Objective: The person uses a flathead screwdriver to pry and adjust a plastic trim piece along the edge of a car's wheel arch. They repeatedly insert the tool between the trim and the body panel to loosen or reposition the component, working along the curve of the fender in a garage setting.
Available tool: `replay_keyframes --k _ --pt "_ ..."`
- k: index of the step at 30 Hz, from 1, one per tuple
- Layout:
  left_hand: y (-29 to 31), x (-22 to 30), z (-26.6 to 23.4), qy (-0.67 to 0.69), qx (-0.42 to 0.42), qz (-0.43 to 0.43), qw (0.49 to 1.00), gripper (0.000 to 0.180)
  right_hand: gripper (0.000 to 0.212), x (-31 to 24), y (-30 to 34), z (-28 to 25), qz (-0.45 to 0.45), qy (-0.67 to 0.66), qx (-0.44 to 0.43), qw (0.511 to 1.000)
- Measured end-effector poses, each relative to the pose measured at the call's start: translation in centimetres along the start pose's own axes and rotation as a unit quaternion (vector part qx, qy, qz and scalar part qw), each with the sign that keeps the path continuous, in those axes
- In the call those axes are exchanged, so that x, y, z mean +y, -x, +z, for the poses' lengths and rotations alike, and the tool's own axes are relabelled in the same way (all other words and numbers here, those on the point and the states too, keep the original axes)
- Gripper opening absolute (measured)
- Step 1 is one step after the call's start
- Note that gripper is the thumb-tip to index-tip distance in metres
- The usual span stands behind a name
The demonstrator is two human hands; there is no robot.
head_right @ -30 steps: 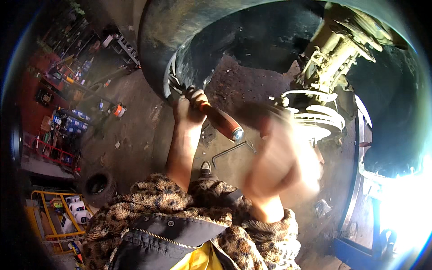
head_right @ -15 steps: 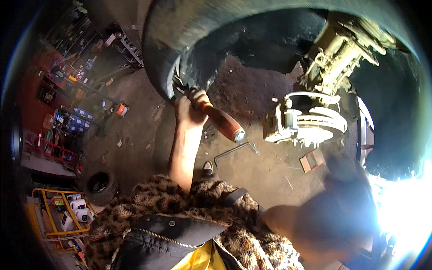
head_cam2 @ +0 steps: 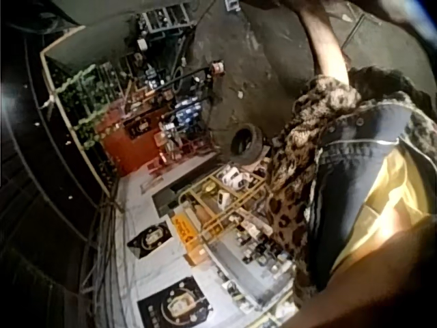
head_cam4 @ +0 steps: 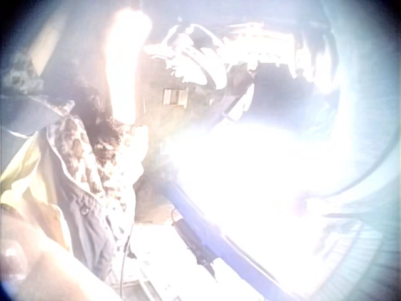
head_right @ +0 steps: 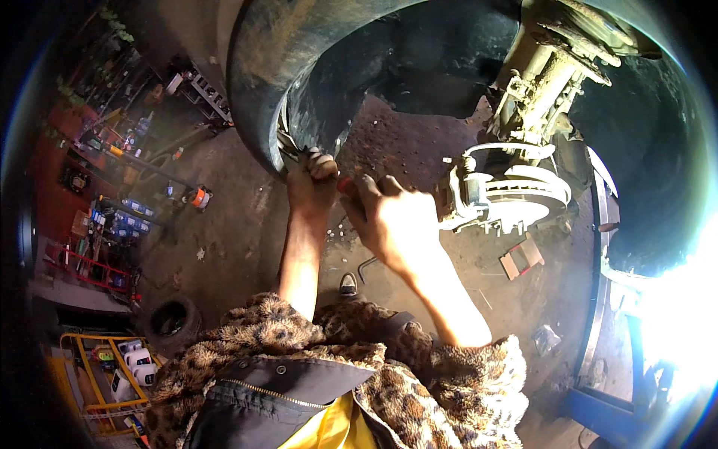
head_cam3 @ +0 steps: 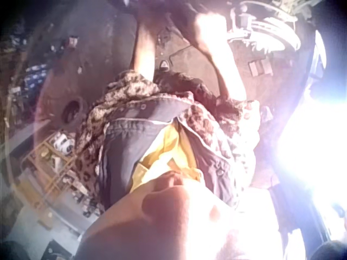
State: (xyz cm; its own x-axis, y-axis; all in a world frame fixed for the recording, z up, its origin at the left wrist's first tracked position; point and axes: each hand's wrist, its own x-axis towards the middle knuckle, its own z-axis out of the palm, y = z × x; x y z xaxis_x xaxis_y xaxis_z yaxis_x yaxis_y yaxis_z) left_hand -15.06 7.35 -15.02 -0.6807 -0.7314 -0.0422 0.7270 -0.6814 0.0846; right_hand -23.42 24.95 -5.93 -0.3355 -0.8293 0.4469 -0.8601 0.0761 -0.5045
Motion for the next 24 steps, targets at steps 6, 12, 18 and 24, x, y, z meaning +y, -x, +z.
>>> replay_keyframes --k 6,12,18,24 --pt "1.0 -2.0 0.2 -0.193 0.126 0.128 0.965 0.026 0.025 3.3 -2.9 -1.8 -0.097 -0.011 -0.064 0.993" --pt "0.3 -2.1 -0.6 -0.203 0.168 0.148 0.953 0.040 0.025 4.3 -6.0 -4.5 -0.041 -0.031 -0.180 0.982" --pt "-0.5 -2.1 -1.0 -0.228 0.178 0.148 0.946 0.050 0.023 7.9 -7.3 -2.8 -0.083 -0.063 -0.148 0.984" --pt "-1.4 -2.3 -0.9 -0.234 0.187 0.169 0.939 0.046 0.024 7.8 -5.3 -2.9 -0.043 -0.075 -0.120 0.989"
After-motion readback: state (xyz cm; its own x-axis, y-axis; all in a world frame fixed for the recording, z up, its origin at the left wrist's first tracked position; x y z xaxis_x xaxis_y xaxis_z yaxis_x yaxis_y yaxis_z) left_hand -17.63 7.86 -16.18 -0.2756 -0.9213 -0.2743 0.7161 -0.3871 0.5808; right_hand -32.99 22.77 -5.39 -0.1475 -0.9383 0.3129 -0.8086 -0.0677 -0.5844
